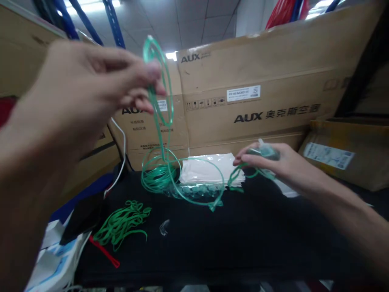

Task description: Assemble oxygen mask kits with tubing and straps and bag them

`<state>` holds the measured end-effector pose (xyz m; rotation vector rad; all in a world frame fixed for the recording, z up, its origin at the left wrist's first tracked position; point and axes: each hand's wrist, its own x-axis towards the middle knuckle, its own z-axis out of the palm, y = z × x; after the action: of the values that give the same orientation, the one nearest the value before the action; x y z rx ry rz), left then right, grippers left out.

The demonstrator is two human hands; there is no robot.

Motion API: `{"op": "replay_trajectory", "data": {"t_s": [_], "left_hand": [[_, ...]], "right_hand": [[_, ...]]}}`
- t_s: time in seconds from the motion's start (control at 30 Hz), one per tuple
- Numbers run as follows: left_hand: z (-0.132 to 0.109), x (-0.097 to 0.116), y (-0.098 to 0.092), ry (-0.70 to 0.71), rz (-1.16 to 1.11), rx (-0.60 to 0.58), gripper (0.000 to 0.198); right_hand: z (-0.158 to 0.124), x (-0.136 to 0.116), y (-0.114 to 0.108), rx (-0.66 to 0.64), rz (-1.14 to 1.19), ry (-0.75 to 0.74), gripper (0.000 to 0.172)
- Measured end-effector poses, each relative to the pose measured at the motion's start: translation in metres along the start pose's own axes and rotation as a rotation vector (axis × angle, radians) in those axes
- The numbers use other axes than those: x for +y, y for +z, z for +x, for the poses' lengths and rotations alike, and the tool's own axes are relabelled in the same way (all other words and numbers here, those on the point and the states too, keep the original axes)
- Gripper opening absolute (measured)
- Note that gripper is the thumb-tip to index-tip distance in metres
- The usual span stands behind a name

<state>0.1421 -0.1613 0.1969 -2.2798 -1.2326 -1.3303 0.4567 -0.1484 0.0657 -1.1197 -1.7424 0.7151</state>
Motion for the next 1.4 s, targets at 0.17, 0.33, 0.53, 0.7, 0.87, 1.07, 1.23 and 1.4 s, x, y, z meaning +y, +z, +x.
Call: {"op": "replay_trajectory", "data": {"t_s": [0.17,0.33,0.53,0.7,0.87,1.07,1.23,1.4], "left_hand": [[-0.148,0.039,0.108,0.247,-0.114,-0.234,0.005],[-0.232,0.058,0.181,0.244,-0.138,-0.645,0.006],[-0.227,0.041,0.17,-0.007,-0.243,-0.628,0.015],[-0.201,0.021,0.18,-0.042,-0.073,-0.609,0.018],[-0.194,0.008,0.204,0.03,-0.088,-0.697,0.013],[-0.2,-0.005,0.203,-0.104,-0.17,-0.697,0.013],[-0.205,-0.005,0.175,-0.069,-0.232,-0.658,0.025],[-0.219,-0.003,0.155,-0.014,-0.302,-0.611,0.027]], "right_hand": [[-0.081,0.031,-0.016,-0.003,-0.195,0.166,0.038],[-0.129,0.054,-0.005,-0.031,-0.221,0.242,0.034],[-0.128,0.064,0.01,-0.063,-0.293,0.062,0.016],[-0.087,0.07,0.039,-0.302,-0.338,-0.156,0.013],[-0.071,0.089,0.076,-0.411,-0.6,-0.229,0.028],[-0.079,0.092,0.082,-0.425,-0.798,-0.385,0.043],[-0.075,0.063,0.066,-0.514,-1.018,-0.596,0.019],[-0.095,0.052,0.044,-0.451,-1.041,-0.613,0.022]]}}
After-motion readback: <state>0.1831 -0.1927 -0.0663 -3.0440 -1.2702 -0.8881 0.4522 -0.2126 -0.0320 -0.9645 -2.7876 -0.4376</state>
